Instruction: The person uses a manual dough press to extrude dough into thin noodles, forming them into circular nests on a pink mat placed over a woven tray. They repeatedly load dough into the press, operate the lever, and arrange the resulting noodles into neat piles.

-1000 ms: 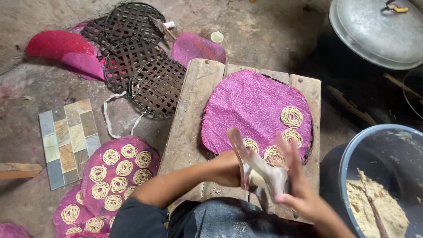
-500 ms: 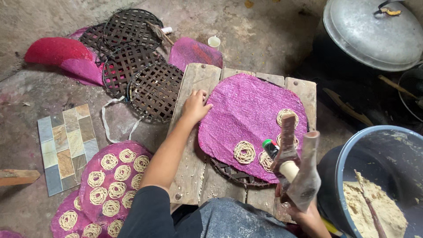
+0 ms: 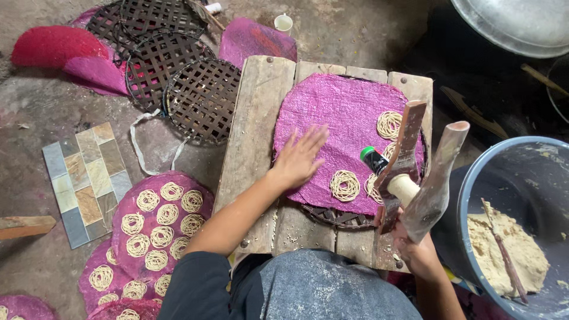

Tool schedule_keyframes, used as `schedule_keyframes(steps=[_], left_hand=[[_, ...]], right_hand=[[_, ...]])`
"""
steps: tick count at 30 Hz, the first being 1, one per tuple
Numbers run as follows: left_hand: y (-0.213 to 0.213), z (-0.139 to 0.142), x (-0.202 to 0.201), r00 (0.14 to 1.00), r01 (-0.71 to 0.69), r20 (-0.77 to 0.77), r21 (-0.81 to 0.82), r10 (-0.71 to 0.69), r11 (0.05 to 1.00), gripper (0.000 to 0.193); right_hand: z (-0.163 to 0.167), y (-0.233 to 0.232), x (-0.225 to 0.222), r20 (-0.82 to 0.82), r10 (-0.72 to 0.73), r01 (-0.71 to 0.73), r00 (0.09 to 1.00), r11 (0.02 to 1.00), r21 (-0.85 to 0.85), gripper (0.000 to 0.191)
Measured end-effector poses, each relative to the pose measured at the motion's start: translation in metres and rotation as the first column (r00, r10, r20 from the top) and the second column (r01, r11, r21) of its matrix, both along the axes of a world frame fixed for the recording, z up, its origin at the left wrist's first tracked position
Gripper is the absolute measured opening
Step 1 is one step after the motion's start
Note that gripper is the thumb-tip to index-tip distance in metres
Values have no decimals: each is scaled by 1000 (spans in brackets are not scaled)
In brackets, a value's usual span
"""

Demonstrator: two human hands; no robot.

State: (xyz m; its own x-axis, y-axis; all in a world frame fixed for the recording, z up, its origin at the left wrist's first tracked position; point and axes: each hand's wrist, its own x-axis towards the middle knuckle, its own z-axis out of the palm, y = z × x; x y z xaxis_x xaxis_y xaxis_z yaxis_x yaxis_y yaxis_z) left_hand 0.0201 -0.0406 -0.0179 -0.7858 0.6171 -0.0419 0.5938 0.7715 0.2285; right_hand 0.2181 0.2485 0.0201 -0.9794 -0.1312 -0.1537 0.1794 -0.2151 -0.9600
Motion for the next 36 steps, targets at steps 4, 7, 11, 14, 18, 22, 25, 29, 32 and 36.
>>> schedule_keyframes(steps=[4, 7, 11, 14, 18, 22, 25, 29, 32, 36], left_hand=[[9, -4, 3, 1000, 19, 26, -112, -16, 994, 71], [17, -6, 3, 993, 114, 26, -154, -111, 981, 75], [23, 0, 2, 991, 112, 92, -122, -101, 986, 74], [18, 17, -1, 928, -5, 358, 296, -106, 955, 78], [3, 52, -7, 568, -607, 372, 791, -734, -69, 93], [4, 67, 3, 275, -721, -120, 631, -954, -287, 83], [19, 57, 1, 353, -696, -191, 600, -916, -393, 61], [29, 34, -24, 489, -742, -167, 435, -856, -509, 25], [16, 23, -42, 511, -768, -183, 342, -840, -541, 20], [-9, 14, -49, 531, -752, -182, 350, -828, -559, 25]], right_hand=[[2, -3, 5, 20, -53, 53, 998, 998, -44, 86], [2, -4, 7, 15, -66, 67, 998, 995, -69, 84], [14, -5, 0, -39, -30, 30, 999, 1000, -6, 77], [32, -4, -15, 22, 122, -124, 992, 986, 115, 76], [51, -8, -42, 213, 361, -368, 908, 930, -7, 82], [67, -10, -58, 315, 703, -626, 638, 711, -319, 87], [83, 2, -78, 426, 695, -687, 580, 698, -202, 81], [95, 10, -115, 708, 330, -629, 625, 750, 206, 69], [92, -7, -130, 521, 424, -662, 741, 592, 459, 70], [85, -40, -133, 497, 451, -670, 741, 449, 591, 75]])
